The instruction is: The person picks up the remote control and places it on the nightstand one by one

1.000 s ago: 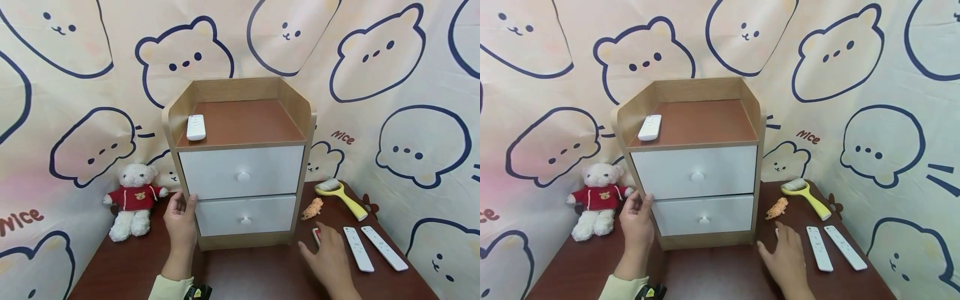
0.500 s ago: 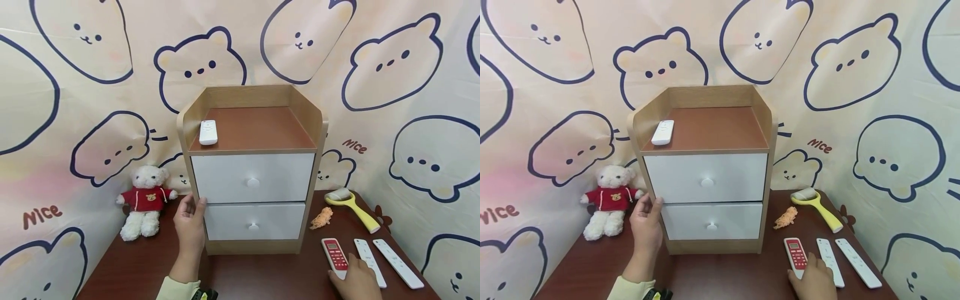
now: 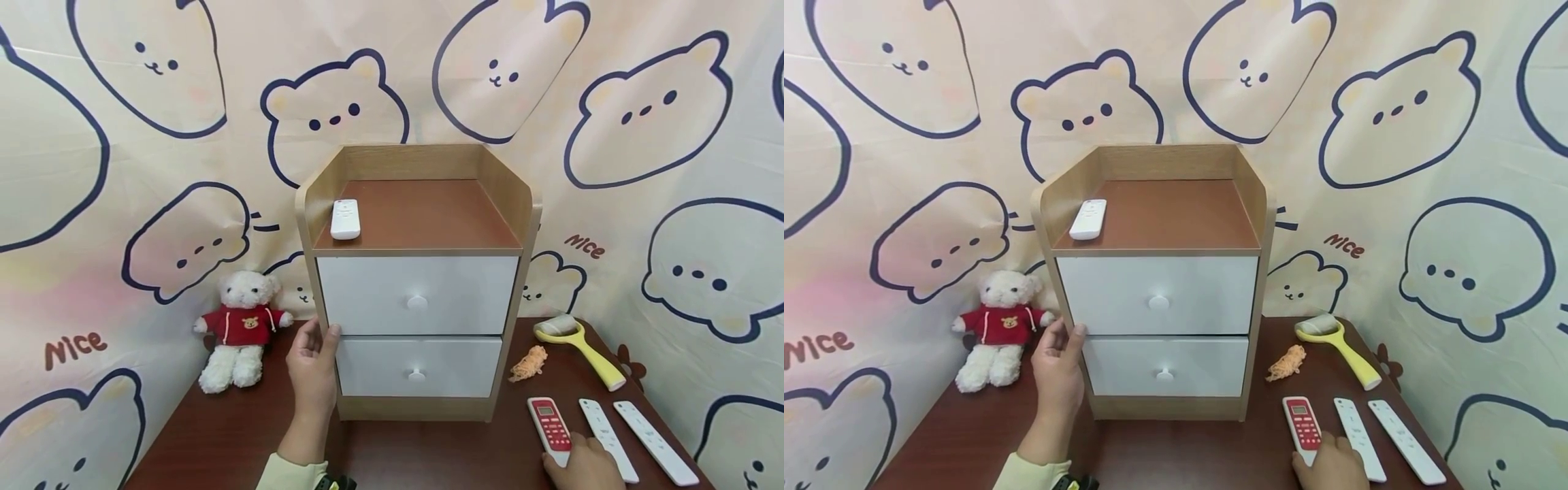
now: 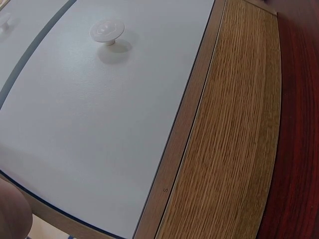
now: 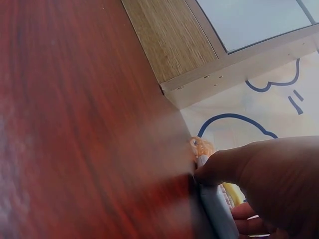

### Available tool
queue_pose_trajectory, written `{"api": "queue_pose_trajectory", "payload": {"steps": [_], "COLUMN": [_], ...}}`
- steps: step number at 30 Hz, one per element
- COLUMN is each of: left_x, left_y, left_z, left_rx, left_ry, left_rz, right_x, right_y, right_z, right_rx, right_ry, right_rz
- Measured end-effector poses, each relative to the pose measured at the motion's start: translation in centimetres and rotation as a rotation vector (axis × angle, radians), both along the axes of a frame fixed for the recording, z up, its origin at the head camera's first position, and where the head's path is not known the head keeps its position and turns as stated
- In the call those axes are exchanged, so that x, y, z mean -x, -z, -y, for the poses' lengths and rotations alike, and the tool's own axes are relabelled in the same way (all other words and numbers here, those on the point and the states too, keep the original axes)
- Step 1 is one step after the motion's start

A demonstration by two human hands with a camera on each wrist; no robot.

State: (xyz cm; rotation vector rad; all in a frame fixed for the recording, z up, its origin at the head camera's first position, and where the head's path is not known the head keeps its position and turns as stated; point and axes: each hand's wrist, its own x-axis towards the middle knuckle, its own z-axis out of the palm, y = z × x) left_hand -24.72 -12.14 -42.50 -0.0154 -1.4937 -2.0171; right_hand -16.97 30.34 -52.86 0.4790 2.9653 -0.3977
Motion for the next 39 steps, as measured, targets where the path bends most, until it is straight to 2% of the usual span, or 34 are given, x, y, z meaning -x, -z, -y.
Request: {"api": "queue_pose_trajectory", "payload": {"steps": [9,14,16,19,24,28,30,33,39], "left_x": [0.0,0.0,-0.1,-0.1,-0.1,-0.1,-0.1,0.0,0.0], "left_y": [0.0,0.2,0.3,0.3,0.0,0.0,0.1,0.1,0.1], "left_z": [0.0,0.0,0.0,0.1,0.0,-0.2,-0.2,-0.2,-0.1], "left_rx": [-0.012,-0.005,0.001,0.01,0.017,0.013,0.013,0.013,-0.011], "left_ry": [0.003,0.003,0.002,-0.001,0.006,0.015,0.016,0.007,0.002], "left_rz": [-0.012,-0.02,-0.02,-0.016,-0.01,-0.004,-0.005,-0.012,-0.03], "right_x": [0.2,0.0,-0.1,-0.4,-1.2,-2.3,-2.9,-4.0,-5.3], "right_y": [0.4,0.2,-0.1,-0.6,-1.9,-4.3,-5.6,-7.6,-13.4], "right_z": [-0.2,-0.5,-0.5,0.1,1.5,2.3,2.7,3.9,7.7], "right_rx": [-0.021,0.02,0.068,0.21,0.468,0.608,0.688,0.787,0.875], "right_ry": [0.002,0.005,0.032,0.146,0.316,0.336,0.317,0.234,-0.053], "right_rz": [0.026,-0.019,-0.043,-0.11,-0.318,-0.434,-0.495,-0.625,-0.886]}}
